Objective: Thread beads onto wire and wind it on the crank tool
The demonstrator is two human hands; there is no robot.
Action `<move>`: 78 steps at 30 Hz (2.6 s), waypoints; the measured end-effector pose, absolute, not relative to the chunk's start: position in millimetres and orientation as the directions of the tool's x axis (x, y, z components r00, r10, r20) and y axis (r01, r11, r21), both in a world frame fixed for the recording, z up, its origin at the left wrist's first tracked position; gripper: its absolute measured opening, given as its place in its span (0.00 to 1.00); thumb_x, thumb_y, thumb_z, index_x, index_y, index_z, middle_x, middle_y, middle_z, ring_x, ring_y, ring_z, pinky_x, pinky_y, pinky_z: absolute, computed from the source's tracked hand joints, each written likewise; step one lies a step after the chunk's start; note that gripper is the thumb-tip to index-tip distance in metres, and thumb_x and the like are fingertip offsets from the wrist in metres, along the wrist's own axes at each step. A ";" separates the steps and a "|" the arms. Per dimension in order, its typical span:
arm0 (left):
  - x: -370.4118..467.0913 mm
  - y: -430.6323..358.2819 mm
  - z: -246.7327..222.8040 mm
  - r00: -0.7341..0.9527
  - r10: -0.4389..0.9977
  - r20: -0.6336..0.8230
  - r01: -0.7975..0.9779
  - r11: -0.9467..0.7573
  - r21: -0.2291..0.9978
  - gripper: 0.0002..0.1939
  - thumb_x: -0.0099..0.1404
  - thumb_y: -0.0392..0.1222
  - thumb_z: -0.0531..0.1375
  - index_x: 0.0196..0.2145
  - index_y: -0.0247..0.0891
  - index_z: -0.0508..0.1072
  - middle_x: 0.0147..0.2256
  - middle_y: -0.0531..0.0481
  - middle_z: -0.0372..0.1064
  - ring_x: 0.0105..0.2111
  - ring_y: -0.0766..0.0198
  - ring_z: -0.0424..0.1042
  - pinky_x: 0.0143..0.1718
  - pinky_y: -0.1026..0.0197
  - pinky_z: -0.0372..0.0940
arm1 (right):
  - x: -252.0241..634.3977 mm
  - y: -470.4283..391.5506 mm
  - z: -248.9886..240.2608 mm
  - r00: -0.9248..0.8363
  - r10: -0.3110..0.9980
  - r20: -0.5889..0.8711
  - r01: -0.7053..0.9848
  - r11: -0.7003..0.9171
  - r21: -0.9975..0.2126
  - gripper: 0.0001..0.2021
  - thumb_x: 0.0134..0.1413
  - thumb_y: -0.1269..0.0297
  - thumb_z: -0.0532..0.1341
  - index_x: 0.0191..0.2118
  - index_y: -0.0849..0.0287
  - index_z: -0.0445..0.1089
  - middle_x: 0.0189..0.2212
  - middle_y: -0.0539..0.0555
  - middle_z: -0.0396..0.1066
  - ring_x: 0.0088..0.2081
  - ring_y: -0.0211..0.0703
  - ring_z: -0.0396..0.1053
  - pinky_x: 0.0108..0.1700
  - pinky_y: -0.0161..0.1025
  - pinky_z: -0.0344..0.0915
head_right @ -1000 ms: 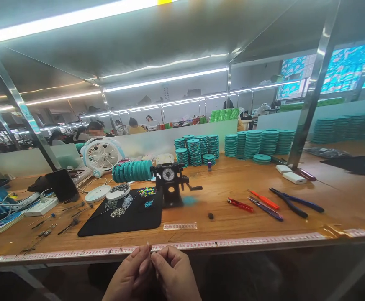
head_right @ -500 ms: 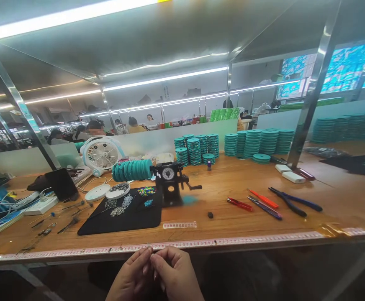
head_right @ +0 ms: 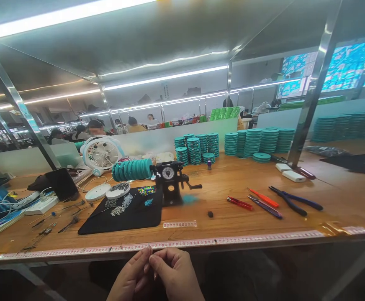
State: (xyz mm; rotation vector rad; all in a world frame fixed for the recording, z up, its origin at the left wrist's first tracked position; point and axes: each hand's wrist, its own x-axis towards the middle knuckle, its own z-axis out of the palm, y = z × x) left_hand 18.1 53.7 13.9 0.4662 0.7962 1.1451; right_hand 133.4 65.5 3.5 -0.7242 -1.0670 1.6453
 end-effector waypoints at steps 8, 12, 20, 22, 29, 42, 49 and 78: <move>20.3 53.1 12.0 0.240 0.904 -0.354 -0.645 0.421 0.638 0.22 0.47 0.50 0.69 0.16 0.35 0.62 0.09 0.61 0.50 0.10 0.78 0.45 0.13 0.72 0.40 | 135.5 65.8 1.0 -0.341 0.937 0.072 -0.482 -0.108 -0.870 0.17 0.42 0.52 0.67 0.23 0.64 0.71 0.20 0.53 0.70 0.24 0.38 0.66 0.30 0.37 0.61; 21.3 53.3 6.8 0.233 0.919 -0.319 -0.644 0.391 0.657 0.16 0.50 0.47 0.68 0.20 0.35 0.67 0.13 0.58 0.56 0.13 0.74 0.56 0.17 0.70 0.51 | 133.4 67.0 0.7 -0.383 0.921 0.067 -0.556 -0.172 -0.813 0.18 0.43 0.53 0.68 0.21 0.64 0.69 0.18 0.52 0.69 0.22 0.37 0.66 0.29 0.35 0.60; 26.2 48.8 18.7 0.072 0.980 -0.187 -0.579 0.194 0.792 0.11 0.45 0.42 0.71 0.25 0.34 0.77 0.23 0.48 0.72 0.26 0.64 0.69 0.32 0.63 0.63 | 131.7 67.2 -1.5 -0.418 0.908 0.010 -0.706 -0.318 -0.633 0.17 0.39 0.58 0.71 0.18 0.65 0.68 0.15 0.50 0.65 0.19 0.33 0.62 0.27 0.33 0.57; 23.6 47.5 20.2 0.051 0.986 -0.157 -0.513 0.161 0.843 0.12 0.44 0.43 0.71 0.27 0.35 0.78 0.24 0.47 0.72 0.27 0.63 0.70 0.33 0.62 0.64 | 131.2 67.7 -5.4 -0.407 0.913 0.013 -0.727 -0.315 -0.611 0.16 0.37 0.59 0.72 0.18 0.64 0.68 0.15 0.49 0.65 0.19 0.33 0.62 0.28 0.34 0.57; 7.5 52.1 12.6 -0.007 0.993 -0.120 -0.306 0.112 0.945 0.18 0.48 0.54 0.68 0.22 0.34 0.74 0.16 0.55 0.62 0.13 0.77 0.51 0.15 0.69 0.45 | 132.3 68.3 -10.1 -0.388 0.922 -0.001 -0.689 -0.291 -0.664 0.17 0.34 0.57 0.72 0.17 0.63 0.66 0.14 0.47 0.62 0.19 0.33 0.58 0.27 0.34 0.53; -15.8 75.7 33.2 -0.061 0.998 0.031 0.264 -0.014 0.964 0.15 0.62 0.53 0.55 0.32 0.37 0.71 0.18 0.56 0.61 0.16 0.69 0.56 0.19 0.66 0.53 | 144.6 62.8 -3.4 -0.368 0.926 -0.085 -0.410 -0.243 -0.879 0.24 0.33 0.44 0.69 0.18 0.61 0.63 0.13 0.46 0.57 0.18 0.31 0.49 0.23 0.33 0.42; -85.1 147.1 59.5 -0.195 0.958 0.212 0.848 0.056 0.528 0.05 0.57 0.33 0.56 0.32 0.34 0.71 0.33 0.45 0.69 0.36 0.57 0.69 0.40 0.57 0.61 | 145.7 56.9 3.0 -0.283 0.954 -0.098 -0.374 -0.203 -0.905 0.26 0.32 0.41 0.68 0.18 0.62 0.64 0.13 0.44 0.54 0.19 0.31 0.47 0.25 0.33 0.43; -93.2 201.7 62.8 -0.197 0.963 -0.185 0.872 0.258 0.416 0.13 0.65 0.47 0.56 0.33 0.33 0.70 0.25 0.55 0.68 0.21 0.70 0.66 0.24 0.64 0.65 | 142.1 60.0 -10.3 -0.368 0.924 -0.100 -0.341 -0.234 -0.910 0.26 0.31 0.41 0.68 0.19 0.62 0.64 0.12 0.45 0.56 0.17 0.31 0.49 0.23 0.34 0.44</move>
